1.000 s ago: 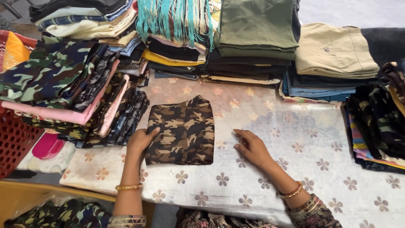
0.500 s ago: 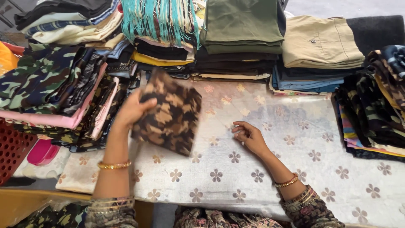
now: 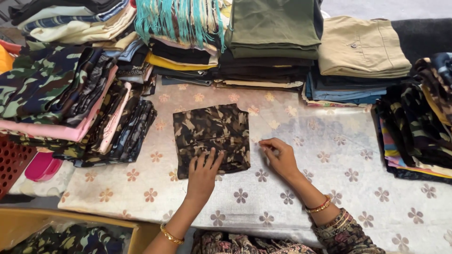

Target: The person is folding camo-patterned trousers on a table in a clothing warehouse environment.

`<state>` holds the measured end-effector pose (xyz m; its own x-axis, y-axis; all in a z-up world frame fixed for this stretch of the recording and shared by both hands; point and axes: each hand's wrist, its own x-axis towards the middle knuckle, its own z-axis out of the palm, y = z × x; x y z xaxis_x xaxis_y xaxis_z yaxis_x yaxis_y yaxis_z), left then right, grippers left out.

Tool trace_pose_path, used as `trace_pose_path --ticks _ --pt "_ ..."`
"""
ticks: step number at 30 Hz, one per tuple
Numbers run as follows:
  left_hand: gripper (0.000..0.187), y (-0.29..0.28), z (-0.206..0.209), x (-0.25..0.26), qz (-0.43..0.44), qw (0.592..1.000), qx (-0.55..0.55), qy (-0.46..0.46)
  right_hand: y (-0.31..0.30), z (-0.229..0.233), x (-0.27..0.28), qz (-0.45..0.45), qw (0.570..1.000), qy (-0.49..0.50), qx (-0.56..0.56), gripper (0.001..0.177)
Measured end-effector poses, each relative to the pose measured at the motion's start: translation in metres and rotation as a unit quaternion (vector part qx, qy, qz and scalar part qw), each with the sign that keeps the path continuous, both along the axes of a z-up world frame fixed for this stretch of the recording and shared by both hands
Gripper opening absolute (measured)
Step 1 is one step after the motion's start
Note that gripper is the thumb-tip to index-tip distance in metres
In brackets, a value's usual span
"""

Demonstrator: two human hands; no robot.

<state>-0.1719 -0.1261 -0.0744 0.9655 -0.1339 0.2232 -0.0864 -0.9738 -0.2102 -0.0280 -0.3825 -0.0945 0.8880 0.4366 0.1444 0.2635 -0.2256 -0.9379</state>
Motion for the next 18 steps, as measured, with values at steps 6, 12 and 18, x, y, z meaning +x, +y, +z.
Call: trace_pose_path --ticks 6,12,18 --pt "0.068 -0.004 -0.020 -0.002 0.004 0.993 -0.116 -0.021 0.076 0.069 -0.019 0.110 0.953 -0.269 -0.080 0.027" --pt "0.054 -0.008 -0.027 -0.011 0.003 0.989 -0.130 -0.064 0.175 0.065 0.011 0.389 0.846 -0.223 -0.289 0.055" --pt "0.067 -0.010 -0.022 -0.014 0.015 0.984 -0.167 -0.058 0.187 0.068 0.068 0.297 0.790 -0.256 -0.471 0.076"
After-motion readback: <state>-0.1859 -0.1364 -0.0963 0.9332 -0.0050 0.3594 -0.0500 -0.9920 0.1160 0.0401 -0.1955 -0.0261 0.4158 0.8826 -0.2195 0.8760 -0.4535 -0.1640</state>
